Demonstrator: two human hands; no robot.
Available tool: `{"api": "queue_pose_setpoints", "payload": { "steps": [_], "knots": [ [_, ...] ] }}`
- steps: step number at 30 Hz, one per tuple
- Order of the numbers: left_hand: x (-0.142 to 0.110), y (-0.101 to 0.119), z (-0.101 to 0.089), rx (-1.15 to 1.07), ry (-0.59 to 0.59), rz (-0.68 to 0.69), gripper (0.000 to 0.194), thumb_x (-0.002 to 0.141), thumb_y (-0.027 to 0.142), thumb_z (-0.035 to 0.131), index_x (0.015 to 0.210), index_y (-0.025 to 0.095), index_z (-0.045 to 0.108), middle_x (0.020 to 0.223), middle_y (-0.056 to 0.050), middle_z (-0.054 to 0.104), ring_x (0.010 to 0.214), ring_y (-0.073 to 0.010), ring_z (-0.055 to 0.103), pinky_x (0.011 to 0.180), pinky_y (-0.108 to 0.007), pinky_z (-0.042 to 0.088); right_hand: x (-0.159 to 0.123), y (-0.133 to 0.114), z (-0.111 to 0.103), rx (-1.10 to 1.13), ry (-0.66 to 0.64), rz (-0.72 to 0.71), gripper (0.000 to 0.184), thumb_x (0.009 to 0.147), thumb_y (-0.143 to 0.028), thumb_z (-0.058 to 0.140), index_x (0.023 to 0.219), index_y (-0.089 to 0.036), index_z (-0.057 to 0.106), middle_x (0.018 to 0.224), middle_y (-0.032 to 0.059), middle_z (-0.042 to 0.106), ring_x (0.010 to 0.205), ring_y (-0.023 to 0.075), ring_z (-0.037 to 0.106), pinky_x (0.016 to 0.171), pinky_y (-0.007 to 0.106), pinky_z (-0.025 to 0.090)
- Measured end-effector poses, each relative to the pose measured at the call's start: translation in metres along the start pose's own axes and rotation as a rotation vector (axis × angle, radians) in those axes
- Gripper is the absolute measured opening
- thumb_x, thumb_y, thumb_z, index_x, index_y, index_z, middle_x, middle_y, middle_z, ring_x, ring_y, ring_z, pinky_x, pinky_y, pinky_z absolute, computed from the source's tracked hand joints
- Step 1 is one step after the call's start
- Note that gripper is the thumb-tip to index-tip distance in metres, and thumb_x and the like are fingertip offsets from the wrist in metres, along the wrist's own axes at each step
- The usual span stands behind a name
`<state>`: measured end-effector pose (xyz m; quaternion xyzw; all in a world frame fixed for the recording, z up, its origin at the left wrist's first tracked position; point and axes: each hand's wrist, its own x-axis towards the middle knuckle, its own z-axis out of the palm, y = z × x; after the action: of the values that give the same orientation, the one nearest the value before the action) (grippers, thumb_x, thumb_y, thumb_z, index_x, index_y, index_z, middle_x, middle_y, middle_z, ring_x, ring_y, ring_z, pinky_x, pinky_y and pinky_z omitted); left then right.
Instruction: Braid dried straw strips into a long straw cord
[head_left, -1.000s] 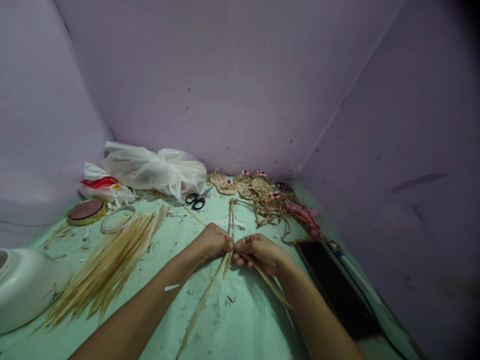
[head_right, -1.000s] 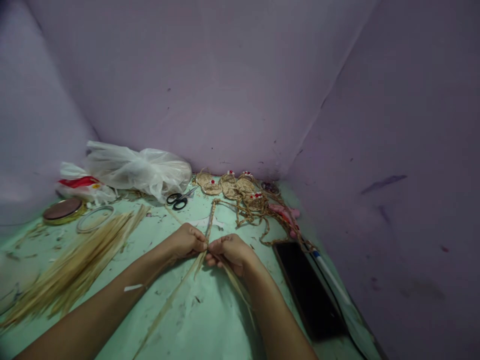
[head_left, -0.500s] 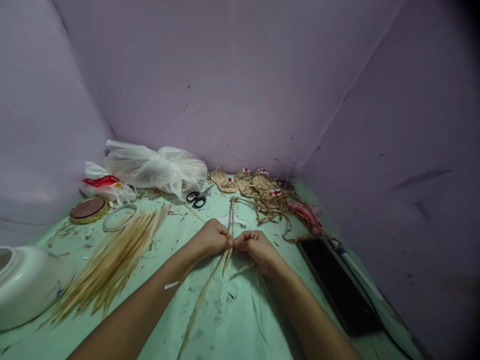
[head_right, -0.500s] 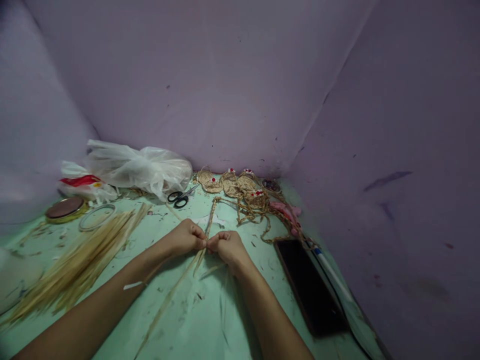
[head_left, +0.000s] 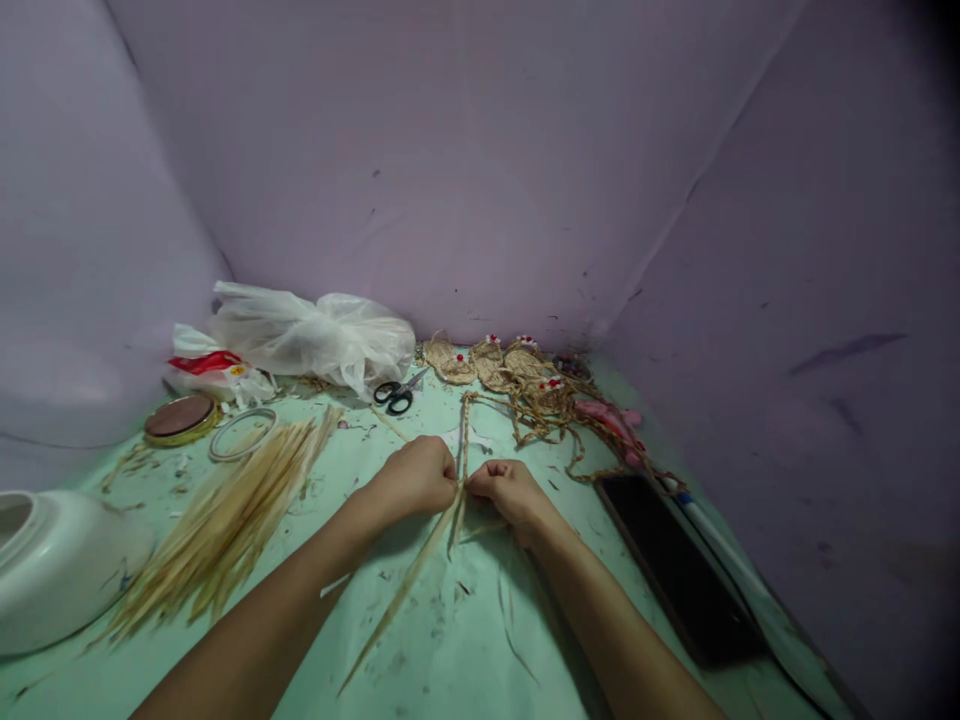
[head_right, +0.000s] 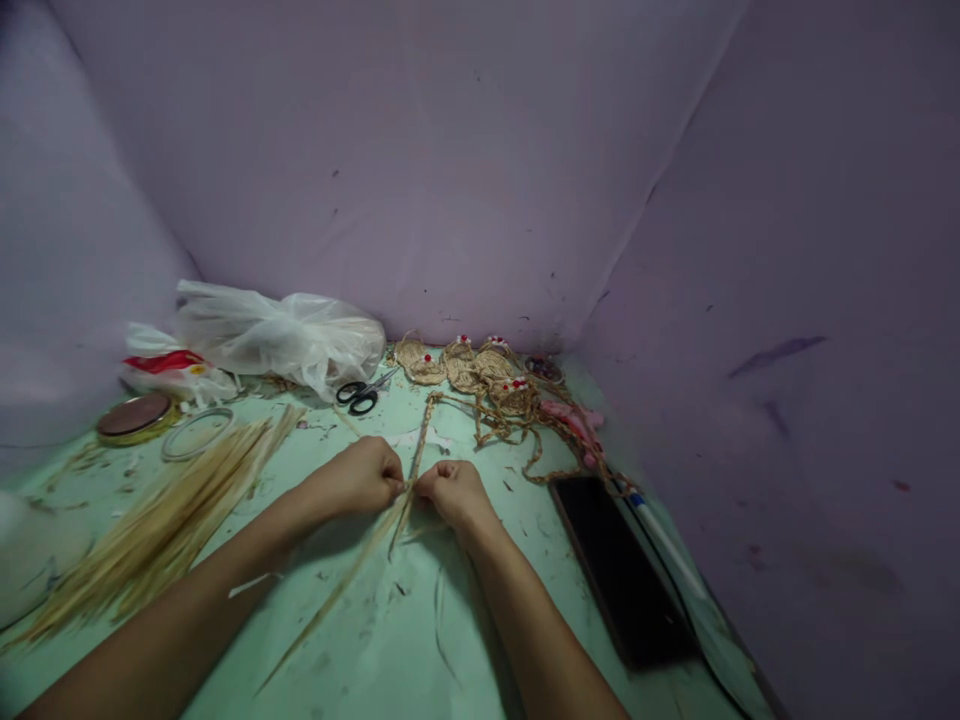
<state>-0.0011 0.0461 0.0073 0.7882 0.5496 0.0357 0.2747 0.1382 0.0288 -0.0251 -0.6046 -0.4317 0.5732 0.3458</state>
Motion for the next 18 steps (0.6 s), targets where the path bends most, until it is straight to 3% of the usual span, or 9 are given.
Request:
{"api": "queue_pose_setpoints", "payload": {
  "steps": [4, 8, 11, 14, 17, 18],
  "knots": [
    [-0.016, 0.024, -0.003, 0.130, 0.071, -0.107, 0.023, 0.059, 0.026, 0.047, 0.068, 0.015, 0.065, 0.062, -0.007, 0.058, 0.056, -0.0156, 0.051, 0.049, -0.023, 0.030, -0.001, -0.001, 0.001, 0.089, -0.019, 0.008, 0.007, 0.048, -0.015, 0.052, 0.044, -0.014, 0.046, 0.037, -0.0043, 0.047, 0.037, 0.0046, 0.035, 0.041, 0.019, 0.022],
    [-0.030, 0.048, 0.017, 0.173, 0.098, -0.101, 0.027, 0.062, 0.020, 0.047, 0.082, 0.014, 0.064, 0.075, -0.011, 0.062, 0.070, -0.0195, 0.057, 0.060, -0.025, 0.038, -0.004, -0.001, 0.001, 0.117, 0.015, 0.037, 0.004, 0.048, -0.016, 0.051, 0.047, -0.014, 0.048, 0.036, -0.0058, 0.043, 0.036, 0.0043, 0.033, 0.039, 0.019, 0.021],
    [-0.031, 0.052, 0.024, 0.162, 0.102, -0.064, 0.027, 0.061, 0.016, 0.049, 0.083, 0.012, 0.064, 0.077, -0.012, 0.062, 0.073, -0.0198, 0.057, 0.064, -0.026, 0.039, -0.005, 0.000, -0.001, 0.119, 0.010, 0.014, 0.002, 0.048, -0.016, 0.051, 0.048, -0.014, 0.050, 0.036, -0.0061, 0.041, 0.036, 0.0044, 0.031, 0.039, 0.019, 0.020],
    [-0.023, 0.040, 0.010, 0.014, 0.048, -0.060, 0.019, 0.060, 0.020, 0.051, 0.070, 0.011, 0.064, 0.064, -0.009, 0.061, 0.061, -0.0171, 0.056, 0.054, -0.023, 0.038, -0.004, 0.001, -0.003, 0.114, -0.045, 0.014, 0.002, 0.048, -0.015, 0.050, 0.048, -0.013, 0.051, 0.037, -0.0052, 0.042, 0.036, 0.0042, 0.030, 0.038, 0.019, 0.018],
    [-0.009, 0.023, -0.009, -0.304, 0.149, -0.217, 0.020, 0.064, 0.022, 0.047, 0.069, 0.009, 0.062, 0.055, -0.004, 0.057, 0.043, -0.0099, 0.047, 0.043, -0.020, 0.032, -0.004, -0.002, -0.006, 0.100, -0.121, 0.012, 0.006, 0.049, -0.015, 0.049, 0.044, -0.013, 0.051, 0.033, -0.0063, 0.037, 0.033, 0.0026, 0.023, 0.038, 0.020, 0.012],
    [-0.005, 0.019, -0.011, -0.437, 0.104, -0.281, 0.020, 0.065, 0.021, 0.047, 0.071, 0.009, 0.062, 0.052, -0.002, 0.055, 0.038, -0.0084, 0.044, 0.040, -0.020, 0.030, -0.004, -0.003, -0.006, 0.108, -0.141, -0.001, 0.007, 0.049, -0.015, 0.049, 0.043, -0.013, 0.051, 0.032, -0.0067, 0.034, 0.034, 0.0023, 0.021, 0.038, 0.020, 0.012]
  ]
}}
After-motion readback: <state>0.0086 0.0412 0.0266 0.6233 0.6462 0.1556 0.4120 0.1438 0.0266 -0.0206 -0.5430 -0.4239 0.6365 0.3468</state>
